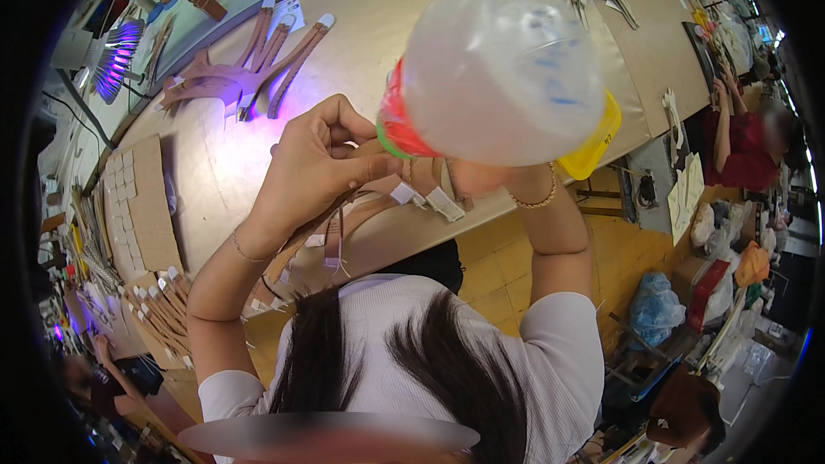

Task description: The person applies glue from a squeeze bottle to the ends of multiple small wooden pieces arranged on a table. She repeatedly picks up each piece, applies glue, and places it back down, working under a purple UV lamp.

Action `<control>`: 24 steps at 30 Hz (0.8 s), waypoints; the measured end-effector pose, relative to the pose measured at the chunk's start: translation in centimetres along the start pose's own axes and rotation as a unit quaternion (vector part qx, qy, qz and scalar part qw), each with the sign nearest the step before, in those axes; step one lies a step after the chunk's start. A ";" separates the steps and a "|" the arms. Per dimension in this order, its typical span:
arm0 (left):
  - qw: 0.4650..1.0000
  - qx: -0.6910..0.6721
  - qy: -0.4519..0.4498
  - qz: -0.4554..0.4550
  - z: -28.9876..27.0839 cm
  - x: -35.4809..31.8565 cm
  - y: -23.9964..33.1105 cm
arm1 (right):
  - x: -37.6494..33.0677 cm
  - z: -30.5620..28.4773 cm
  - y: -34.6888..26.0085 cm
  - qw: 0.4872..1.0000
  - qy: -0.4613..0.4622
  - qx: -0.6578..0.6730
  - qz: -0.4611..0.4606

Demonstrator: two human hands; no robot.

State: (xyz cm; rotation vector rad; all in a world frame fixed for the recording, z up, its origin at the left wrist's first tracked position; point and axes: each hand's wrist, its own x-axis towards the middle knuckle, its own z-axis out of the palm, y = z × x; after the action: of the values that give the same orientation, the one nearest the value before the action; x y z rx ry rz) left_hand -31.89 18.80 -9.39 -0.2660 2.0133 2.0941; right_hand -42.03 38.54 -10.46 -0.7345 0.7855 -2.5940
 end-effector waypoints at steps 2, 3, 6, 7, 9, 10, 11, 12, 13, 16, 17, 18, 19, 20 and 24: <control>0.999 -0.025 -0.006 -0.025 0.1 0.0 0.1 | -0.5 -0.1 -0.4 0.994 0.106 -0.035 0.009; 0.998 -0.039 -0.011 -0.038 0.2 -0.1 0.1 | -0.3 -0.4 -0.4 0.983 0.109 -0.144 -0.016; 0.999 -0.016 -0.001 -0.047 0.1 -0.2 0.3 | 0.6 -1.3 -0.2 0.975 -0.077 -0.206 -0.041; 0.999 -0.010 0.000 -0.039 0.1 -0.2 0.4 | 0.8 -1.5 0.0 0.968 -0.171 -0.180 -0.040; 1.000 0.003 0.003 -0.021 0.0 -0.2 0.4 | 0.9 -1.6 0.5 0.976 -0.072 -0.186 -0.083; 1.000 0.003 0.003 -0.019 0.0 -0.2 0.4 | 0.9 -1.6 0.8 0.976 -0.021 -0.189 -0.105; 1.000 0.004 0.002 -0.017 0.0 -0.3 0.3 | 0.8 -1.5 0.9 0.973 0.030 -0.191 -0.127; 1.000 0.004 0.001 -0.015 0.0 -0.3 0.3 | 0.6 -1.3 1.1 0.967 0.081 -0.193 -0.148; 1.000 0.015 0.002 -0.012 0.0 -0.3 0.2 | 0.5 -1.2 1.1 0.963 0.087 -0.209 -0.147; 0.999 0.037 0.009 -0.003 -0.2 -0.4 0.0 | 0.4 -1.1 0.9 0.953 0.017 -0.287 -0.095; 0.999 0.037 0.012 0.003 -0.2 -0.4 0.0 | 0.4 -1.2 0.7 0.959 -0.014 -0.262 -0.106; 0.999 0.037 0.015 0.010 -0.2 -0.4 -0.1 | 0.7 -1.3 0.8 0.963 -0.045 -0.237 -0.118; 0.999 0.032 0.015 0.004 -0.2 -0.4 -0.1 | 0.8 -1.4 0.7 0.964 -0.070 -0.229 -0.117; 0.999 0.027 0.016 -0.001 -0.3 -0.3 -0.1 | 0.9 -1.5 0.7 0.964 -0.094 -0.220 -0.116; 1.000 -0.016 0.021 0.009 -0.4 -0.2 -0.2 | 0.3 -1.5 0.3 0.981 -0.059 -0.178 -0.054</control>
State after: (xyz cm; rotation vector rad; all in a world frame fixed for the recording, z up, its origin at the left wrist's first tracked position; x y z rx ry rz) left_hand -31.64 18.43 -9.52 -0.3006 2.0153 2.1506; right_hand -43.08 38.80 -11.63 -1.0487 1.2188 -2.5014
